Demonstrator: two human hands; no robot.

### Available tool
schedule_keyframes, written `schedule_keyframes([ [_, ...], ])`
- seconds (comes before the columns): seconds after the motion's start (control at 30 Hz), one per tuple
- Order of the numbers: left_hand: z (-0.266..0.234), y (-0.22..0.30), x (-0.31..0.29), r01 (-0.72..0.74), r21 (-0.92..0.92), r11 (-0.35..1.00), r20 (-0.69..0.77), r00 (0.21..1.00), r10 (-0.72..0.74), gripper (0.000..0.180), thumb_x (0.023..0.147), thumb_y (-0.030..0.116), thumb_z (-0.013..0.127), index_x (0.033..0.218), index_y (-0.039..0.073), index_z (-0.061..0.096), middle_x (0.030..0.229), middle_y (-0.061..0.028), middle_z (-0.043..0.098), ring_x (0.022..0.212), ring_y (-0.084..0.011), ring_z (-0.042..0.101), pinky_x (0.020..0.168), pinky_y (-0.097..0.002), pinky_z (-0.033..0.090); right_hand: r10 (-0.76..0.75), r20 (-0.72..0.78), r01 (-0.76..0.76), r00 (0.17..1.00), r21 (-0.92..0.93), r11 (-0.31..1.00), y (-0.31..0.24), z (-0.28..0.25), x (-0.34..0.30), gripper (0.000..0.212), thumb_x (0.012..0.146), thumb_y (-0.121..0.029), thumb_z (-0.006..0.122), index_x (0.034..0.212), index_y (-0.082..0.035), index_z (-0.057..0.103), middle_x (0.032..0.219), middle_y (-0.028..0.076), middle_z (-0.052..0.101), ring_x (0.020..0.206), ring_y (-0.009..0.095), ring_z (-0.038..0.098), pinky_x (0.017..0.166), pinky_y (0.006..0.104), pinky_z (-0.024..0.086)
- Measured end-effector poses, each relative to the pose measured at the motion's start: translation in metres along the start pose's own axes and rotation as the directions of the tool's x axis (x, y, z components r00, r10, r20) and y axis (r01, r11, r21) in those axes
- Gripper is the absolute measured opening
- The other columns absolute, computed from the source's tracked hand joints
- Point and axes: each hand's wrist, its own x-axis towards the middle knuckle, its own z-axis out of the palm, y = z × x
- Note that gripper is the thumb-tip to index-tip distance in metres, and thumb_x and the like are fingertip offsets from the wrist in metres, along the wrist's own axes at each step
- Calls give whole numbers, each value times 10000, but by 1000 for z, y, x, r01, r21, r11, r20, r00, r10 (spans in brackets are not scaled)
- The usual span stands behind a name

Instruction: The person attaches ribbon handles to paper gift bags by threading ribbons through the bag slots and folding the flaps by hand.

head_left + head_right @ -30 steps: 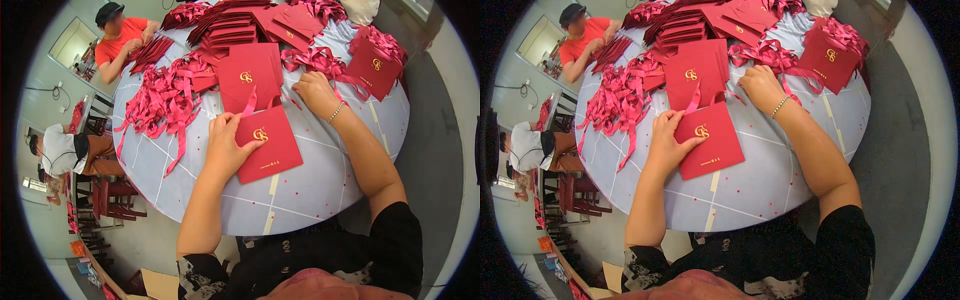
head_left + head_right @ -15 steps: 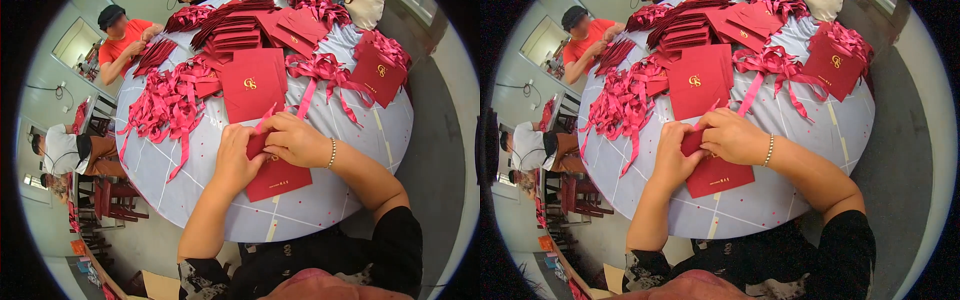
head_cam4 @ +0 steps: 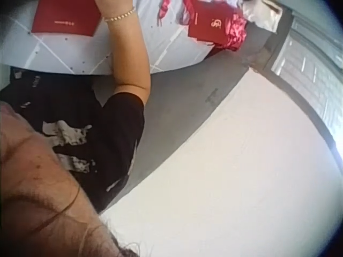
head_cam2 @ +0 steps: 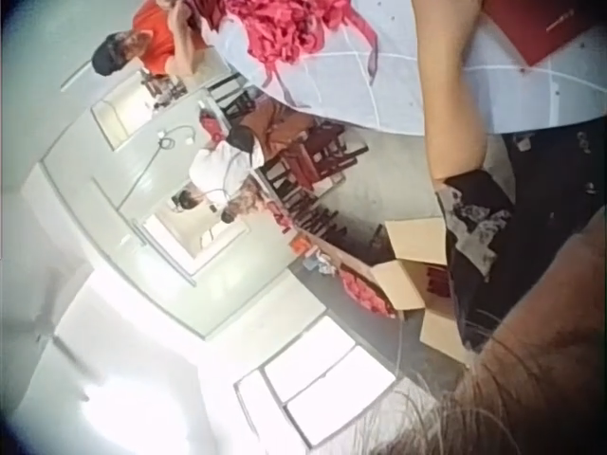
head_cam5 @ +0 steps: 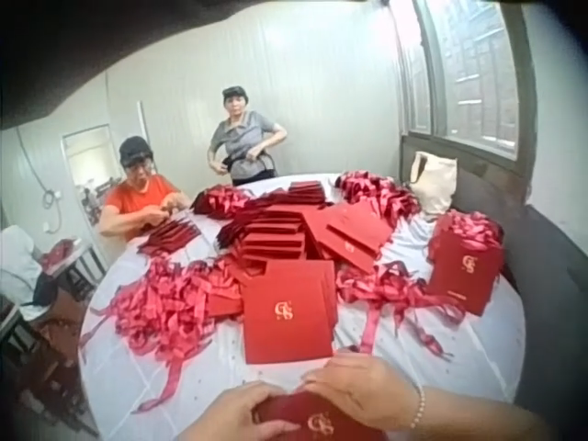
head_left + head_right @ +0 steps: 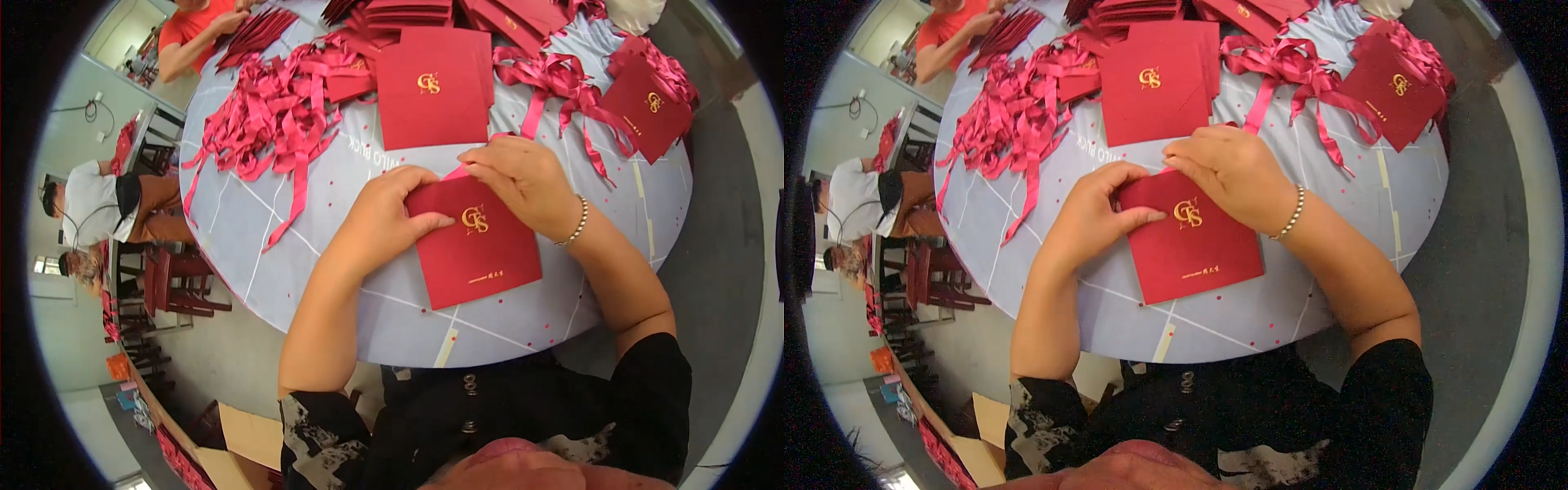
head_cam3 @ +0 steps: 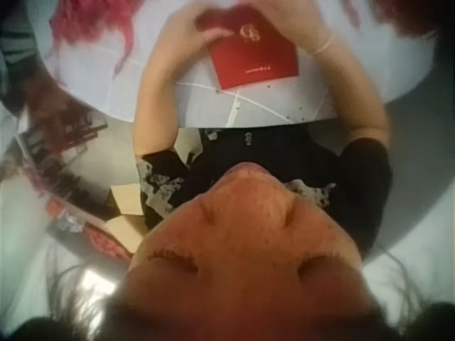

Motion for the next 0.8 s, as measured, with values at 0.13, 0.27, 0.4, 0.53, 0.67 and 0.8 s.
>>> schedule_keyframes([
  [0.13,2,-1,0,48,-69,996,-31,998,-51,375,724,102,837,1038,18,650,887,1,626,729,-65,529,657,-234,455,96,138,-99,986,19,995,-4,0,-4,169,878,-27,652,1034,32,682,882,132,666,790,294,633,690,330,502],
  [0.27,2,-1,1,53,-82,995,-47,997,-57,383,719,105,840,1037,14,646,903,-3,630,738,-72,534,665,-235,460,75,147,-87,986,75,993,-7,7,-6,163,879,7,637,1034,34,683,824,126,670,734,249,644,663,310,505],
  [0.4,4,0,1,-3,-26,1000,-81,997,1,402,709,111,845,1041,9,642,926,-24,641,747,-93,547,671,-240,464,362,227,-406,904,196,893,-11,7,-6,86,879,-8,659,955,21,688,757,97,662,667,166,648,612,273,504],
  [0.53,7,3,1,-80,10,997,-120,989,81,401,691,103,841,1027,12,641,927,-62,642,755,-146,569,681,-266,470,289,193,-324,938,186,927,-16,11,-6,40,877,-18,668,894,18,672,738,86,666,627,143,652,572,261,500],
  [0.67,10,5,0,-102,43,994,-137,985,107,379,683,85,828,1003,15,638,909,-85,634,771,-191,592,697,-292,478,293,186,-326,938,182,928,-18,16,-5,37,873,-14,667,872,21,656,714,94,659,613,148,654,554,270,502],
  [0.8,16,6,0,-101,52,994,-146,983,107,366,685,72,814,999,13,637,922,-103,643,803,-236,618,716,-314,492,320,153,-344,935,175,922,-16,20,-5,96,845,-107,687,848,-21,642,718,151,656,652,298,658,582,376,500],
])
